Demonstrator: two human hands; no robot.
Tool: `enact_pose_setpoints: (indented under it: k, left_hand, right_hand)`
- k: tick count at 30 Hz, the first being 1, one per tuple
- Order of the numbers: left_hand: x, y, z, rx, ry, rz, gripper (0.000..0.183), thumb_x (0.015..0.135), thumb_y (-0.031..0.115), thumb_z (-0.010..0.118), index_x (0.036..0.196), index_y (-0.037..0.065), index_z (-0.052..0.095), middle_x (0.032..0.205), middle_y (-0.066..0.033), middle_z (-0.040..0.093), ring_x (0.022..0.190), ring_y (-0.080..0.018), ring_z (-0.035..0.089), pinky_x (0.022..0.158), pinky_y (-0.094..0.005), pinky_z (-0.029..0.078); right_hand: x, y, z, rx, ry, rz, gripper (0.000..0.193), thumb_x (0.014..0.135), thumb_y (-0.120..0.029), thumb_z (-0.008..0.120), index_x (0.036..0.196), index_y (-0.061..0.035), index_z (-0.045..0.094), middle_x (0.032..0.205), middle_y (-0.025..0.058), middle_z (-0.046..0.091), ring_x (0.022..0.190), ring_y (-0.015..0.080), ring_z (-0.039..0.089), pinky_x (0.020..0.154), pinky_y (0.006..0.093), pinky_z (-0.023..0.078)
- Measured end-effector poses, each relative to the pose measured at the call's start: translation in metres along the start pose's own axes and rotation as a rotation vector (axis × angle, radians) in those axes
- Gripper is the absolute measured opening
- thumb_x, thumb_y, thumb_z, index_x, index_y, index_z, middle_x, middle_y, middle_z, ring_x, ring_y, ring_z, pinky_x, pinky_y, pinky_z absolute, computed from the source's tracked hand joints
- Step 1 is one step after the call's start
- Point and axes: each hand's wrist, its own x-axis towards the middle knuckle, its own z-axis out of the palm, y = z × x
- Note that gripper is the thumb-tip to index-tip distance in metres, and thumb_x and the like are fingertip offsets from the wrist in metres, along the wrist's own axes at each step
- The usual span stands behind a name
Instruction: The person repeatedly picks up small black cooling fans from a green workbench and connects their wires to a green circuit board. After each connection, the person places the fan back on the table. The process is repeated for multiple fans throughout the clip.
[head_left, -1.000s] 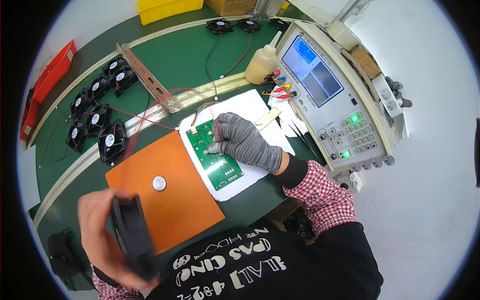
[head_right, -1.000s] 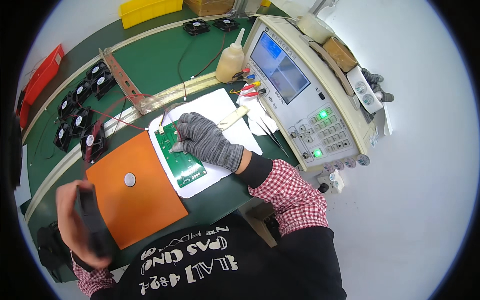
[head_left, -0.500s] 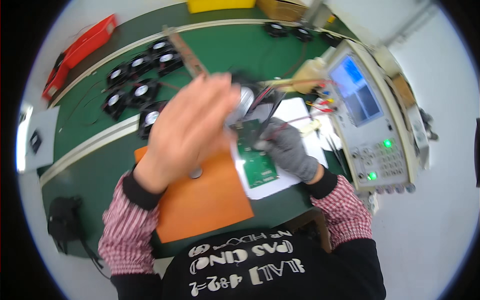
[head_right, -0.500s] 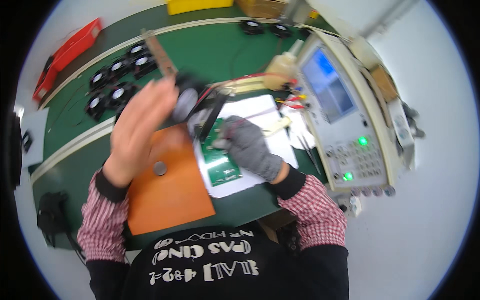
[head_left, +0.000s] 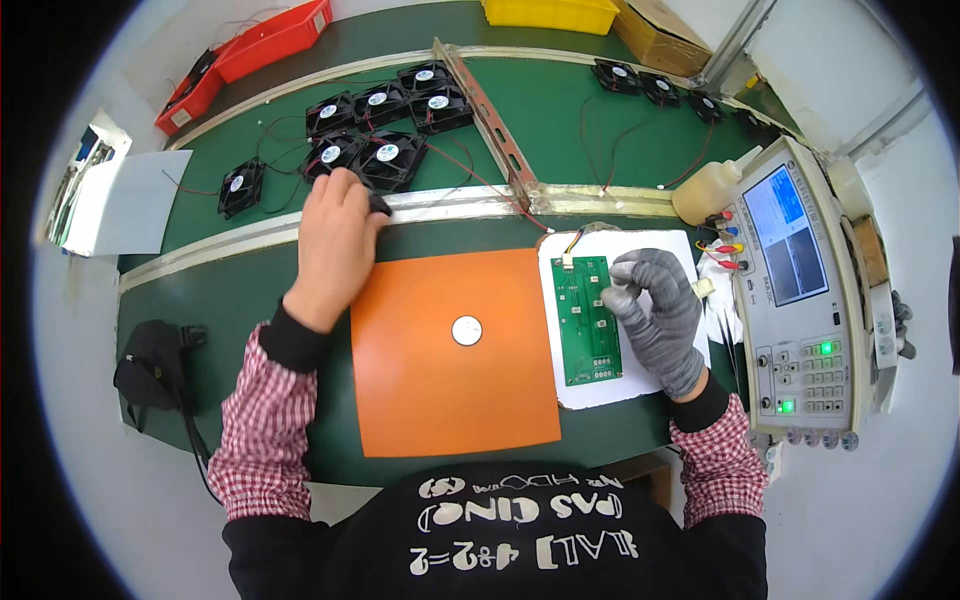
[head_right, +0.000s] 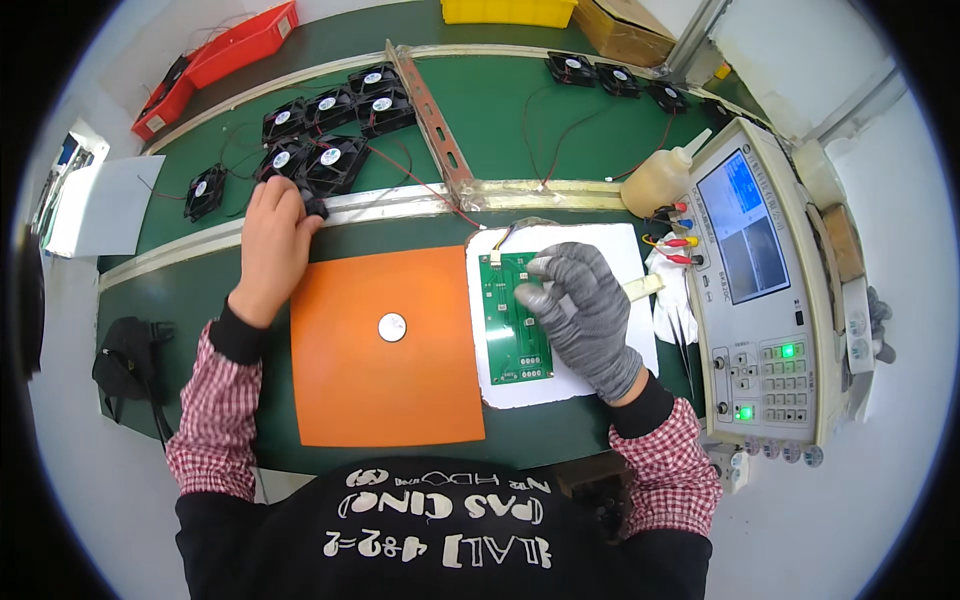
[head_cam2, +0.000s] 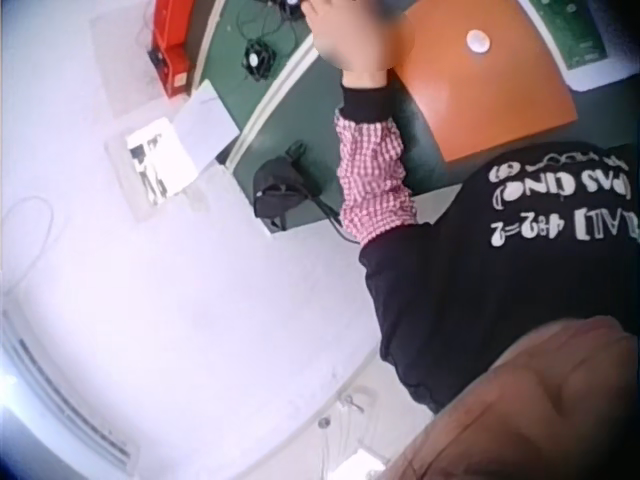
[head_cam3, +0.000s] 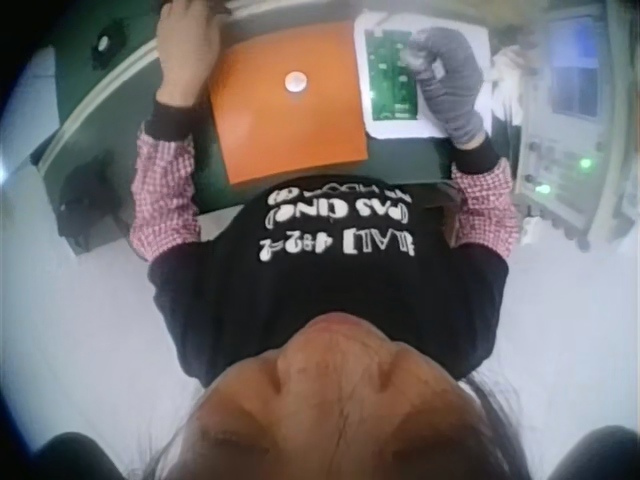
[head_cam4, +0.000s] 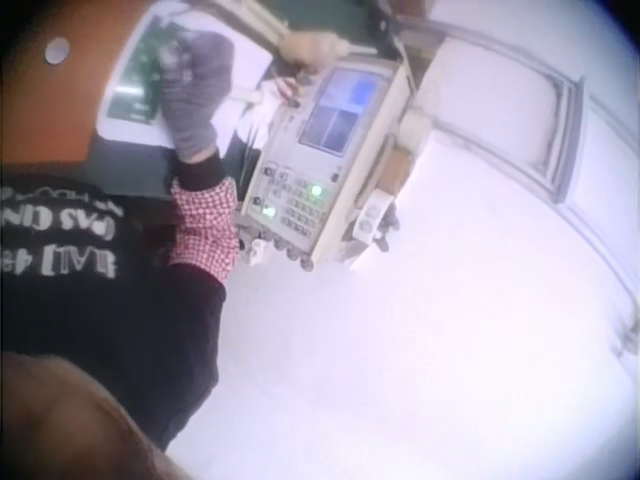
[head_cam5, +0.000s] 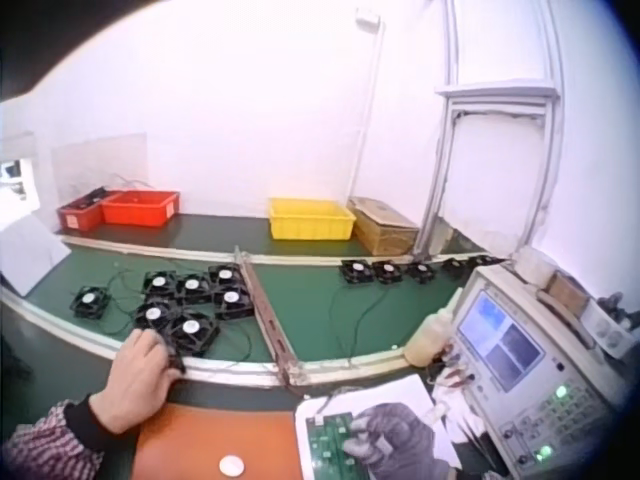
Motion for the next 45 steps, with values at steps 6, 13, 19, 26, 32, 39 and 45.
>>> enact_pose_setpoints:
  k: [6,13,19,26,32,39,45]
  left_hand:
    - [-0.014,0.085,-0.062,-0.453,-0.751,0.445,0.023,0.074,0.022,0.069,0.091,0.009,0.059,0.096,-0.0094,0.058,0.084,-0.0264,0.057,0.073,-0.0375,0.045]
    - [-0.06,0.085,-0.065,-0.306,-0.217,1.018,0.02,0.074,0.021,0.063,0.089,0.008,0.061,0.098,-0.0039,0.056,0.08,-0.0172,0.056,0.07,-0.0319,0.044]
    - [-0.034,0.072,-0.063,-0.185,0.108,0.767,0.017,0.069,0.009,0.069,0.083,0.005,0.059,0.098,-0.0091,0.056,0.081,-0.0225,0.058,0.069,-0.0346,0.044]
    - [0.003,-0.011,-0.072,0.199,0.4,-0.074,0.012,0.093,0.004,0.064,0.093,-0.002,0.055,0.104,-0.0164,0.056,0.092,-0.0305,0.055,0.073,-0.0362,0.045]
    - [-0.028,0.104,-0.058,-0.299,-0.016,0.135,0.021,0.079,-0.003,0.071,0.08,0.002,0.05,0.093,-0.0127,0.057,0.067,-0.0246,0.058,0.053,-0.034,0.048]
    - [-0.02,0.109,-0.055,-0.792,-0.6,0.189,0.063,0.06,0.024,0.09,0.11,0.003,0.059,0.119,-0.0148,0.053,0.111,-0.0343,0.057,0.091,-0.0451,0.048]
    - [-0.024,0.095,-0.048,-0.438,-0.676,0.313,0.094,0.048,0.035,0.093,0.127,0.004,0.053,0.126,-0.0157,0.05,0.121,-0.0382,0.044,0.104,-0.0547,0.034]
  right_hand:
    - [0.02,-0.045,0.008,0.03,-0.221,-0.219,0.074,0.072,0.007,0.067,0.142,-0.0101,0.05,0.148,0.0193,0.044,0.133,0.0367,0.048,0.105,0.0406,0.046]
    - [0.013,-0.016,-0.003,0.148,-0.7,-0.162,0.057,0.09,-0.011,0.061,0.145,-0.009,0.046,0.134,0.0145,0.057,0.113,0.025,0.057,0.096,0.0357,0.046]
    - [0.01,-0.066,0.008,0.853,-0.756,0.374,0.049,0.102,-0.027,0.054,0.142,0.0005,0.044,0.119,0.0077,0.061,0.104,0.015,0.057,0.092,0.0324,0.046]
    - [0.015,-0.032,-0.038,-0.289,-0.554,-0.313,0.018,0.093,-0.022,0.064,0.1,-0.0069,0.07,0.085,0.0075,0.058,0.082,0.0246,0.058,0.08,0.0363,0.048]
    - [0.006,-0.003,-0.023,0.402,-0.204,0.701,0.013,0.081,-0.011,0.075,0.092,-0.0047,0.074,0.083,0.0077,0.062,0.084,0.0222,0.063,0.076,0.0333,0.052]
    - [-0.002,0.014,0.001,0.013,-0.189,0.203,0.018,0.074,-0.015,0.081,0.082,-0.0038,0.071,0.089,0.0077,0.059,0.083,0.023,0.062,0.076,0.0343,0.052]
    - [0.001,0.03,-0.001,0.012,-0.264,0.117,0.02,0.071,-0.018,0.082,0.077,-0.0047,0.068,0.084,0.008,0.06,0.08,0.0252,0.061,0.073,0.0365,0.051]
